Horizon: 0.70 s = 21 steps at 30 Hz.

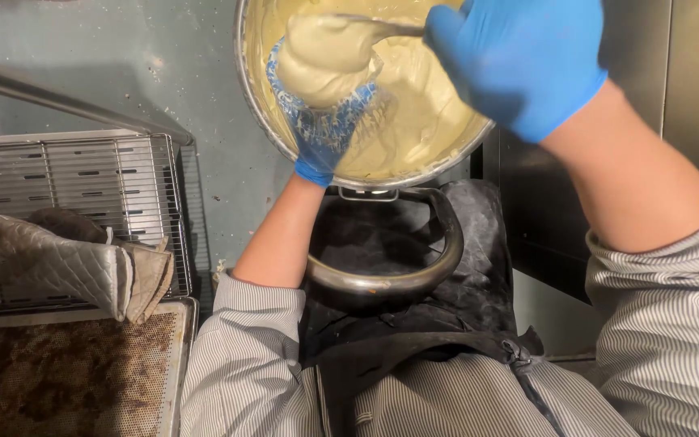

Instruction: Piping white icing crosses onto hot cross buns on a baking tray.

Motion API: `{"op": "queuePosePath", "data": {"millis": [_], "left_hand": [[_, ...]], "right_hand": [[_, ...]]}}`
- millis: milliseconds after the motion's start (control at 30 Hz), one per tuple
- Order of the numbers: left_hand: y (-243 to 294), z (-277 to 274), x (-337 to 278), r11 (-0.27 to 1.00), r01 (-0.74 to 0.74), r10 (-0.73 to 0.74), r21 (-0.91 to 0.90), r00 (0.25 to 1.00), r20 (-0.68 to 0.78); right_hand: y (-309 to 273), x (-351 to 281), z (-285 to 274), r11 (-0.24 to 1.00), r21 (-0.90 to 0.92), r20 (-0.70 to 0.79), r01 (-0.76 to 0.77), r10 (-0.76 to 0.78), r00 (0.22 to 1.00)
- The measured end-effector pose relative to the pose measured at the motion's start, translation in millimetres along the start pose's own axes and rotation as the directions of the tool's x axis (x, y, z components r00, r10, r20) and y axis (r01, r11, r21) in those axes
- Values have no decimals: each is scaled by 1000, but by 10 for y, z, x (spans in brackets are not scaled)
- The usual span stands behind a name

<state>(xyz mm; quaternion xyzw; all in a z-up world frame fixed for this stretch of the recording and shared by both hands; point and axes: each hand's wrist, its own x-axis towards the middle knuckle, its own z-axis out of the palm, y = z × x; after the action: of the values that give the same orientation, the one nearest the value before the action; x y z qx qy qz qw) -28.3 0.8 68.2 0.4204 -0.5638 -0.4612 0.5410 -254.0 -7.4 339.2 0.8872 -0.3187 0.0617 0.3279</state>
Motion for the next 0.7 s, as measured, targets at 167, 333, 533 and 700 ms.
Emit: {"op": "queuePosePath", "data": {"millis": [167,333,533,700], "left_hand": [[-95,12,72,980,32,-27,-198,999,25],[-348,37,54,970,13,1,-244,999,54],[-439,41,9,940,13,9,-341,998,62],[-466,55,-22,833,83,-50,-548,996,76]], "right_hand": [[7,-92,-110,978,-208,-153,-4,-28,988],[123,-156,-290,957,-286,-179,-47,-5,984],[93,-279,100,948,289,-71,-131,157,985],[27,-486,1223,227,879,377,-420,210,902]]}}
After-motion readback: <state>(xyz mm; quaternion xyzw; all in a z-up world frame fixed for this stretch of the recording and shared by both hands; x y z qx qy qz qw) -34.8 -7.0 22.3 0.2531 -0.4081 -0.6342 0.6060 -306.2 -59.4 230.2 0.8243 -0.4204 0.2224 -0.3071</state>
